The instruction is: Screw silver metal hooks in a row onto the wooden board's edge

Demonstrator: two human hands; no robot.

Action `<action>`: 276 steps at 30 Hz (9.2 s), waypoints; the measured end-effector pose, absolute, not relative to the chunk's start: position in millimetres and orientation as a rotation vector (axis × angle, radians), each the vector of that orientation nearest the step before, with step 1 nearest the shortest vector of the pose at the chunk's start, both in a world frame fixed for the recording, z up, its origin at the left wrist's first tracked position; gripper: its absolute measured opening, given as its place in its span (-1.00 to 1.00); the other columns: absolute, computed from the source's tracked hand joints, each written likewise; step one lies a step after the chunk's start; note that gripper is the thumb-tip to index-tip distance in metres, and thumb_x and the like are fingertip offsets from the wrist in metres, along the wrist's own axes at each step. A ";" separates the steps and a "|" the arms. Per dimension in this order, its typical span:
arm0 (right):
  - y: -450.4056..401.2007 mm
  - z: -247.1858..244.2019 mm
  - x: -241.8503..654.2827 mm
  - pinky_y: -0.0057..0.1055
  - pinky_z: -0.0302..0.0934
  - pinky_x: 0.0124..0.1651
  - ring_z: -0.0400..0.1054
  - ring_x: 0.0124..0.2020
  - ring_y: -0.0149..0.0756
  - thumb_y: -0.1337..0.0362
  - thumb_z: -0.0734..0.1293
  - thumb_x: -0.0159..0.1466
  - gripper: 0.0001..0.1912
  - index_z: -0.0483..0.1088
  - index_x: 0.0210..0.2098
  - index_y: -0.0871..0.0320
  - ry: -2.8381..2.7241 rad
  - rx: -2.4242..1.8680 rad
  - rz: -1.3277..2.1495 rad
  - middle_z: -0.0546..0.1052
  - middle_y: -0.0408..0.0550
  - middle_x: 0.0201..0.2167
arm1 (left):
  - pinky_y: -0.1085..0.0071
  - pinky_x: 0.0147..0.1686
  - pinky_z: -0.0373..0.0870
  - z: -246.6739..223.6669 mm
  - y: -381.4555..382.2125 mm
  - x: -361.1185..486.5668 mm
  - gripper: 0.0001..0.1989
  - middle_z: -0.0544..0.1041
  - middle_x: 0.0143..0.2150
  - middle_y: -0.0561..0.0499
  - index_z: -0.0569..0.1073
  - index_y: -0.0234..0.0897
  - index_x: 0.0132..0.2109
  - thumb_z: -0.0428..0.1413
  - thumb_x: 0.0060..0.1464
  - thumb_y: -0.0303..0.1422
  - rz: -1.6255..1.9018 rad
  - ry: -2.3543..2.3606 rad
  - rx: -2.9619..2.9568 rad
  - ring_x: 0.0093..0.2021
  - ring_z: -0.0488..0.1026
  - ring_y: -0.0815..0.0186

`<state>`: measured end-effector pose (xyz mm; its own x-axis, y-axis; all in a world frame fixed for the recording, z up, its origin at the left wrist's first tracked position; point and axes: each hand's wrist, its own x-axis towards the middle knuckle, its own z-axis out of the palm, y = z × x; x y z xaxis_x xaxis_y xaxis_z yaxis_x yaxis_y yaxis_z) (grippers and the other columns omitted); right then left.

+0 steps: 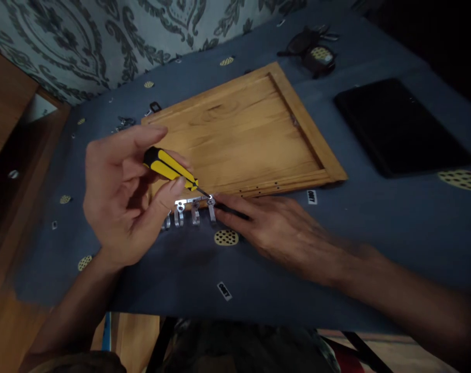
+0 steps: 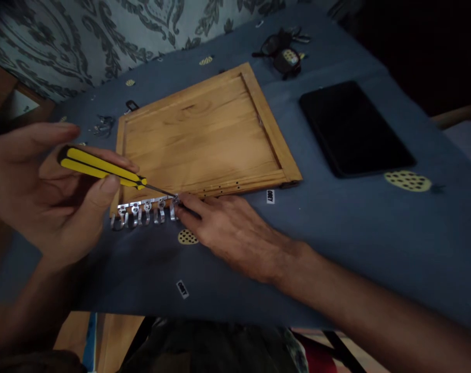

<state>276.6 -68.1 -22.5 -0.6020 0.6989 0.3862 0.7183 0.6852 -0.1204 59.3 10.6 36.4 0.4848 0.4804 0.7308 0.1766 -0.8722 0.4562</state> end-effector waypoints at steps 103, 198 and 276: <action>-68.0 -24.5 277.5 -0.25 0.49 -0.28 0.60 -0.21 -0.15 0.61 0.27 0.26 -0.57 0.49 0.06 0.23 -2.478 -1.079 -0.081 0.56 0.10 0.17 | 0.33 -0.12 0.62 38.8 13.7 55.5 -0.48 0.42 0.06 -0.02 0.40 -0.06 0.26 0.22 0.20 -0.51 1.300 0.609 2.457 -0.07 0.58 0.31; -68.5 -23.1 275.5 -0.27 0.48 -0.25 0.60 -0.19 -0.15 0.61 0.27 0.26 -0.56 0.50 0.07 0.22 -2.466 -1.096 -0.050 0.56 0.13 0.17 | 0.40 -0.15 0.70 43.4 18.6 55.6 -0.46 0.57 -0.02 0.03 0.48 -0.07 0.21 0.35 0.10 -0.47 1.300 0.546 2.524 -0.10 0.64 0.30; -69.1 -20.1 275.1 -0.26 0.47 -0.26 0.60 -0.22 -0.17 0.58 0.25 0.30 -0.55 0.48 0.12 0.19 -2.517 -1.147 -0.070 0.55 0.09 0.20 | 0.31 -0.10 0.73 46.6 7.9 61.0 -0.49 0.63 -0.01 0.06 0.53 0.05 0.18 0.26 0.14 -0.50 1.224 0.698 2.396 -0.06 0.65 0.26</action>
